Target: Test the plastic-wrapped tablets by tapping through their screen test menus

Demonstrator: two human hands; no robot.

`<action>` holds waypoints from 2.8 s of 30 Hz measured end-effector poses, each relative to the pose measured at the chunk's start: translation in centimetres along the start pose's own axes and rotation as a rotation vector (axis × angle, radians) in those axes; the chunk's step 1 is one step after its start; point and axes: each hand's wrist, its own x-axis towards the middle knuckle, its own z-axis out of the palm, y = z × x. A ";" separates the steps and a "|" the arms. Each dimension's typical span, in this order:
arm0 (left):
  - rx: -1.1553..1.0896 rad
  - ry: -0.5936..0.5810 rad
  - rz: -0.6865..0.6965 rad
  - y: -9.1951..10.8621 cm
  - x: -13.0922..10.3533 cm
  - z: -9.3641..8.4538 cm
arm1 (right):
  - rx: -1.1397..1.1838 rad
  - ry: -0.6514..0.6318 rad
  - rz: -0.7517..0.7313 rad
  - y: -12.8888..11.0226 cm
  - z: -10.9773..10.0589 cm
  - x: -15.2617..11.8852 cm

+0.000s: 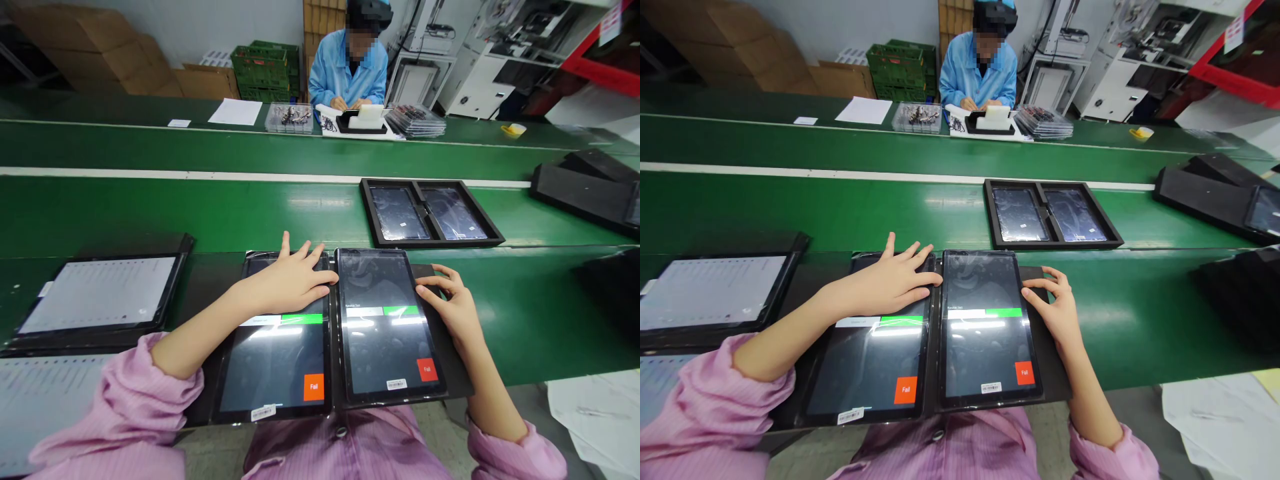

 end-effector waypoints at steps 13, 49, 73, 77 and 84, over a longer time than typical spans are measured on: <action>-0.026 0.001 -0.002 -0.8 0.0 -0.2 | 0.032 -0.046 0.050 -0.5 0.1 0.2; -1.011 0.013 -0.352 -16.3 -4.3 0.9 | 0.013 -0.038 -0.042 0.7 0.2 0.6; -0.053 0.260 -0.774 -10.4 -5.4 -1.1 | 0.048 -0.043 -0.034 0.5 0.2 0.6; -0.122 0.262 -0.696 -5.7 -9.8 -0.7 | 0.042 -0.048 -0.038 0.4 0.1 0.6; -0.551 0.401 -0.560 -0.2 -15.2 7.5 | 0.027 -0.031 -0.053 0.2 0.3 0.4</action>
